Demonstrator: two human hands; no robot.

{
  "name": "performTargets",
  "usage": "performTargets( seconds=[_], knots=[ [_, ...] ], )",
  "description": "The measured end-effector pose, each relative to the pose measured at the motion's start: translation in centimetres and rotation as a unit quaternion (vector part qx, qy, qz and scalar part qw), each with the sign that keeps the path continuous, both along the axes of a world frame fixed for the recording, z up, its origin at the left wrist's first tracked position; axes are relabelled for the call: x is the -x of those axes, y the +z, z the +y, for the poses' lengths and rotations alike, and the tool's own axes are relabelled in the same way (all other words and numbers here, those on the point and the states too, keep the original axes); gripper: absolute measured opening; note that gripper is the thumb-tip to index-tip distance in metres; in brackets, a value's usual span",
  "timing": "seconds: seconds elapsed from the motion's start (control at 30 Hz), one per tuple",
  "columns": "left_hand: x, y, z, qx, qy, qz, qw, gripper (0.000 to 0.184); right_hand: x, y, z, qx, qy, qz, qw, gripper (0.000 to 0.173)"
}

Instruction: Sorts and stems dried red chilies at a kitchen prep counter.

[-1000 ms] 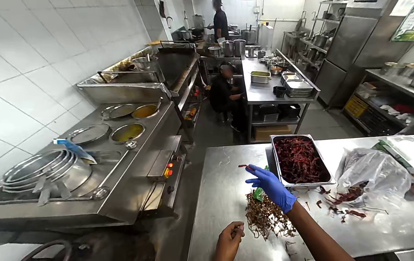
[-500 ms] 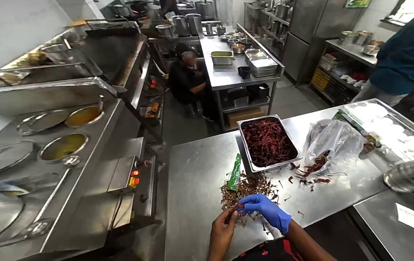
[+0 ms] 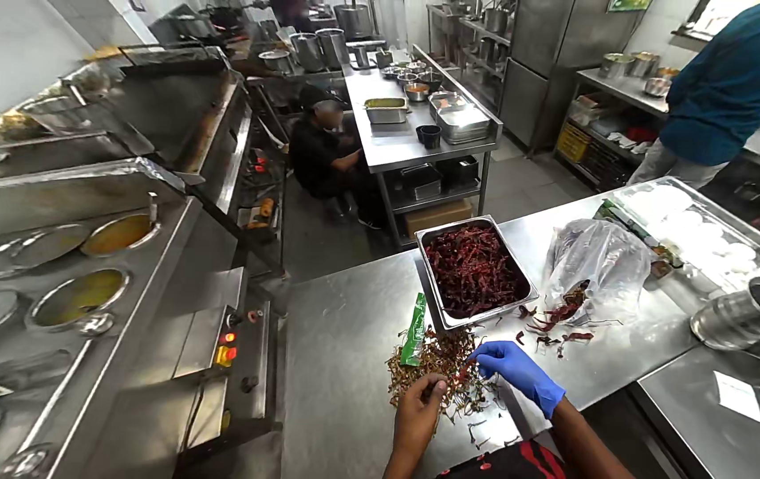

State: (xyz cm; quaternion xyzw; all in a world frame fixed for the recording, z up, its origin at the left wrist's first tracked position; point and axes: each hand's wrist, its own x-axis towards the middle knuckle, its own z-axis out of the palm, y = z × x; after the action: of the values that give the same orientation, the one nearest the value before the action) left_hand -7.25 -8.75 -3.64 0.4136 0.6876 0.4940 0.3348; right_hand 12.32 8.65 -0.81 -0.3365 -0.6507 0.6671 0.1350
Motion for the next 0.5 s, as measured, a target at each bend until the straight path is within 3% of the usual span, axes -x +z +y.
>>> performTargets(
  seconds=[0.1,0.27,0.5],
  knots=[
    [0.2,1.9,4.2,-0.026,-0.017,0.127,0.991,0.021,-0.9,1.6,1.9,-0.040,-0.023,-0.023,0.999,0.026],
    [0.6,5.8,14.4,-0.067,-0.028,0.355,0.932,0.023,-2.2,4.0,3.4,-0.059,-0.061,-0.018,0.996,0.023],
    [-0.2,5.3,20.5,-0.014,-0.020,0.469,0.883,0.024,-6.9,2.7,3.0,-0.067,-0.138,-0.015,0.988,0.026]
  ],
)
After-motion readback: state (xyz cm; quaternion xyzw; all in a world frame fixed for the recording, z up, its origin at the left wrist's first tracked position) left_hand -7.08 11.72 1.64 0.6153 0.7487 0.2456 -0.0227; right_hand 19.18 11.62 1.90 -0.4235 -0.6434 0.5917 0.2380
